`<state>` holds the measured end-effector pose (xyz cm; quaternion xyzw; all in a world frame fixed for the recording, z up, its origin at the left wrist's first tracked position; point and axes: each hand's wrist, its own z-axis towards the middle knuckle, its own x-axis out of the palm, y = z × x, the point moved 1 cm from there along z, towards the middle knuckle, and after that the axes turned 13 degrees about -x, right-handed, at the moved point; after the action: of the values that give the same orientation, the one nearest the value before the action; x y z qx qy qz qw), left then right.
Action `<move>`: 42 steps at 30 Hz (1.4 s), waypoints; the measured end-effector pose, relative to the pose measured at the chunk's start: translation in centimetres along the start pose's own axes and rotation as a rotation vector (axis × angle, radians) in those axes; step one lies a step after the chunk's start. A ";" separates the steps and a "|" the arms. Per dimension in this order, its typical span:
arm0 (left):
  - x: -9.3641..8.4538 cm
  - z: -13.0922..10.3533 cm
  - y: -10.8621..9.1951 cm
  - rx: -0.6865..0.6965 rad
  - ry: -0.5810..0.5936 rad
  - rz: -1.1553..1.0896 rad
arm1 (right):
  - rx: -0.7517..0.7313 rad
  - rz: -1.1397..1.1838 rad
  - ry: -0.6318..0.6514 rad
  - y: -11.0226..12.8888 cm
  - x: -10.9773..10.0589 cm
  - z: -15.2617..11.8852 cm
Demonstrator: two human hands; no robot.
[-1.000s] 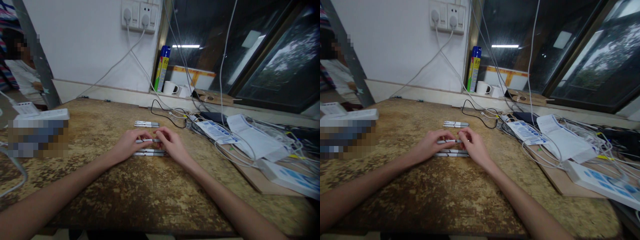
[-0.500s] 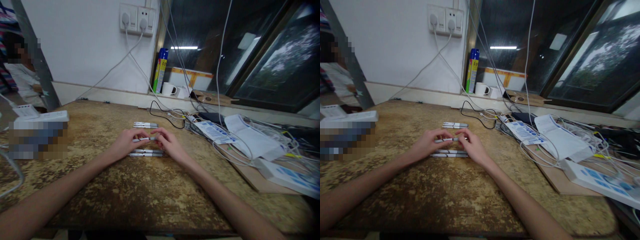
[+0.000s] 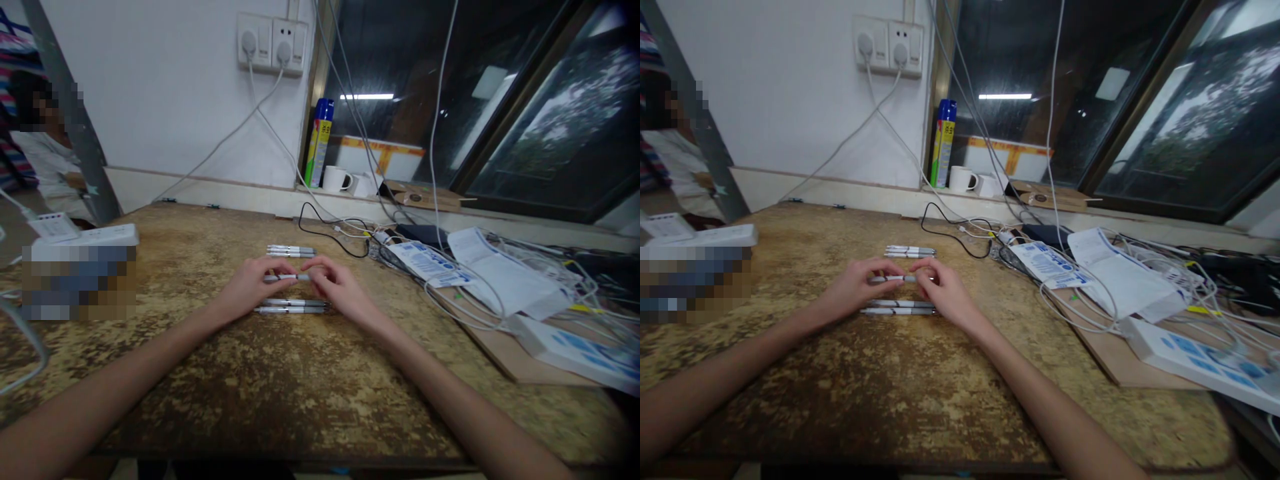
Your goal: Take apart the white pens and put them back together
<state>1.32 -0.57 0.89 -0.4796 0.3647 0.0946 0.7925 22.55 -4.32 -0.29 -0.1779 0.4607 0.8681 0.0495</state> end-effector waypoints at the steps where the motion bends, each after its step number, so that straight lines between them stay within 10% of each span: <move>1: 0.0 0.0 -0.1 0.002 0.007 -0.001 | 0.029 0.014 0.013 -0.1 0.0 0.0; 42: -0.3 0.0 0.2 -0.028 0.095 0.084 | 0.006 -0.315 0.013 -0.5 -1.3 0.3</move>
<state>1.08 -0.40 0.97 -0.4790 0.4205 0.1098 0.7627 23.81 -3.72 -0.07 -0.2538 0.4299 0.8470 0.1826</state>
